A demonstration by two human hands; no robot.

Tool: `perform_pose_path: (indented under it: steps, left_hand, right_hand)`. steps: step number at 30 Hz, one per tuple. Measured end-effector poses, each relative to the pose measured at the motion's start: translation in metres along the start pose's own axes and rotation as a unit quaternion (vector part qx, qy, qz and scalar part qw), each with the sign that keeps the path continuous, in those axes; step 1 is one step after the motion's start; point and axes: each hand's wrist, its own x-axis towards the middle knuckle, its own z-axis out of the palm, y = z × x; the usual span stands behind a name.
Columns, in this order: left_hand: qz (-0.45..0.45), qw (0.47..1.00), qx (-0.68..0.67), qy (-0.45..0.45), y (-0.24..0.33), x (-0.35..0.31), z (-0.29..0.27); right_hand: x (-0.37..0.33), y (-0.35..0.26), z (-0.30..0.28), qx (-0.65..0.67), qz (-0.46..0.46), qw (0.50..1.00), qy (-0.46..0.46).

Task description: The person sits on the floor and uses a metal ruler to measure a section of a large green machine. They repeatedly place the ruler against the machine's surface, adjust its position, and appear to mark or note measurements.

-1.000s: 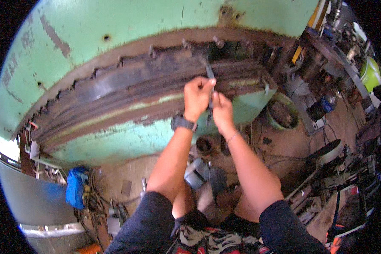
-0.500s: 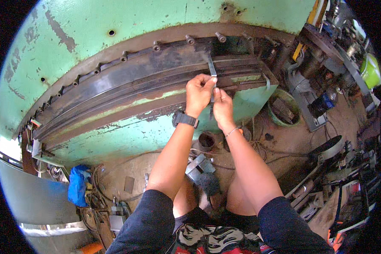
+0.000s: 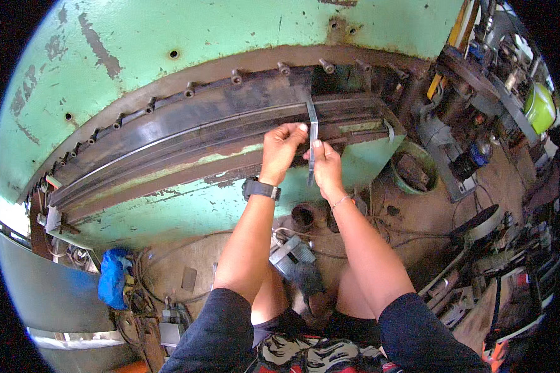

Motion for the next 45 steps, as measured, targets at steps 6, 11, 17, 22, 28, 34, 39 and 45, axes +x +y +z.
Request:
perform_pose_path:
  steps: [6, 11, 17, 22, 28, 34, 39, 45]
  left_hand:
    - [0.075, 0.995, 0.024, 0.066, -0.004, 0.012, 0.017]
    - [0.133, 0.977, 0.1, 0.137, -0.003, 0.006, 0.027]
    - [0.059, 0.987, 0.059, 0.14, -0.003, 0.027, 0.013]
    - [0.023, 0.983, 0.043, 0.178, -0.006, 0.023, 0.024]
    - [0.029, 0.98, 0.043, 0.192, -0.013, 0.021, 0.016]
    - [0.002, 0.991, -0.013, 0.136, -0.009, 0.014, 0.011]
    - [0.021, 0.994, -0.048, 0.096, -0.018, 0.009, 0.011]
    - [0.003, 0.992, 0.031, 0.121, -0.02, 0.017, 0.012]
  right_hand:
    - [0.007, -0.007, 0.009, -0.059, -0.033, 0.998, -0.016]
    - [0.006, -0.004, 0.017, 0.048, -0.036, 0.998, -0.005]
    - [0.009, -0.027, 0.029, 0.033, 0.041, 0.999, -0.001]
    - [0.011, -0.029, 0.025, 0.006, 0.068, 0.998, 0.014]
    - [-0.01, -0.022, 0.031, -0.173, -0.117, 0.973, 0.097]
    - [0.005, -0.08, 0.013, -0.129, -0.15, 0.978, 0.072]
    - [0.068, -0.078, 0.004, -0.053, -0.038, 0.993, -0.099]
    - [0.083, -0.064, 0.006, -0.17, -0.019, 0.983, -0.06]
